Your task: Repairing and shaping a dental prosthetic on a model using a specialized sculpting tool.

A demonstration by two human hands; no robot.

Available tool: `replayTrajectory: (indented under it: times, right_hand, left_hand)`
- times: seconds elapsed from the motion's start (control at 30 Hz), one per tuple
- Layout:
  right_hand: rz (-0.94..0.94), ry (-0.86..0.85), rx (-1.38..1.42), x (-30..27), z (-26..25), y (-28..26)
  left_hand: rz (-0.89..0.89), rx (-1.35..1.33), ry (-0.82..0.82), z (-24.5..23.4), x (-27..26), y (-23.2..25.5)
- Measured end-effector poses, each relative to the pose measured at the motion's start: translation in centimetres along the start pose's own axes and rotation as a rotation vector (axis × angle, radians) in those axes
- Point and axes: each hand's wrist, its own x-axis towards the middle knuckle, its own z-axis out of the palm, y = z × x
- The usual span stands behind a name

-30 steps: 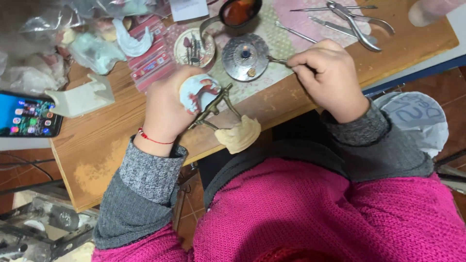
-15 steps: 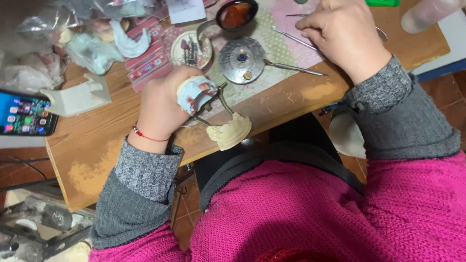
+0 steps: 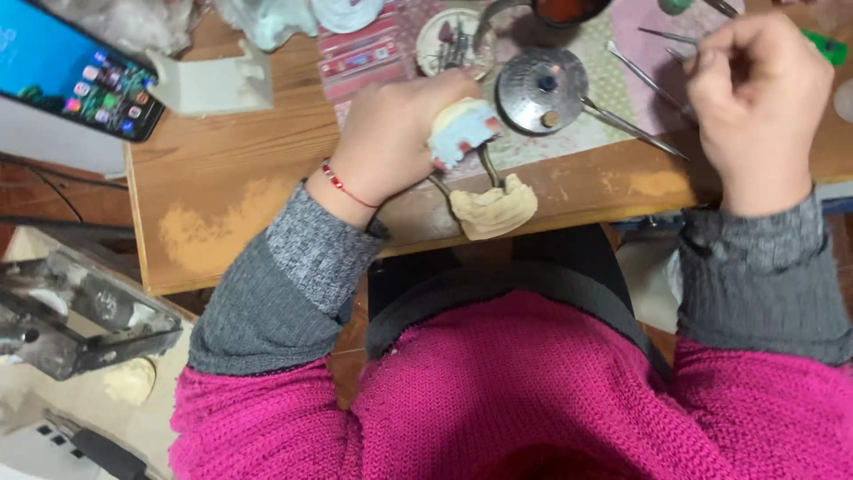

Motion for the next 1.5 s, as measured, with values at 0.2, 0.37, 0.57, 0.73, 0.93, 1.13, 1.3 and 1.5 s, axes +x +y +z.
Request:
replayTrajectory:
  times: [0.2,0.37,0.57,0.73,0.93,1.13,1.3,1.5]
  right_hand:
    - [0.199,0.000,0.526,0.2,0.9,-10.1]
    - [0.082,-0.099,0.490,0.8,1.7,-15.6]
    - [-0.308,-0.124,0.305,1.0,3.5,-15.3]
    - [-0.718,-0.137,0.202,1.9,4.8,-15.3]
    - [-0.712,-0.094,0.231,2.0,5.7,-15.4]
    - [-0.726,-0.118,0.268,2.3,5.8,-14.9]
    - [-0.691,-0.195,0.296,2.1,5.8,-13.6]
    - [-0.666,-0.201,0.355,2.4,5.9,-14.2]
  left_hand:
    - [0.010,0.005,-0.013,0.3,-0.4,-0.5]
    - [0.033,0.037,0.016,0.5,-0.6,-0.4]
    - [0.082,0.075,0.079,0.3,-0.6,0.2]
    - [0.101,0.130,0.091,0.2,-0.7,0.4]
    - [0.153,0.199,0.112,0.1,-0.7,0.6]
    - [0.185,0.161,0.132,0.1,-0.6,0.7]
    - [0.184,0.145,0.137,0.1,-0.6,0.6]
    - [0.207,0.161,0.157,0.2,-0.7,0.6]
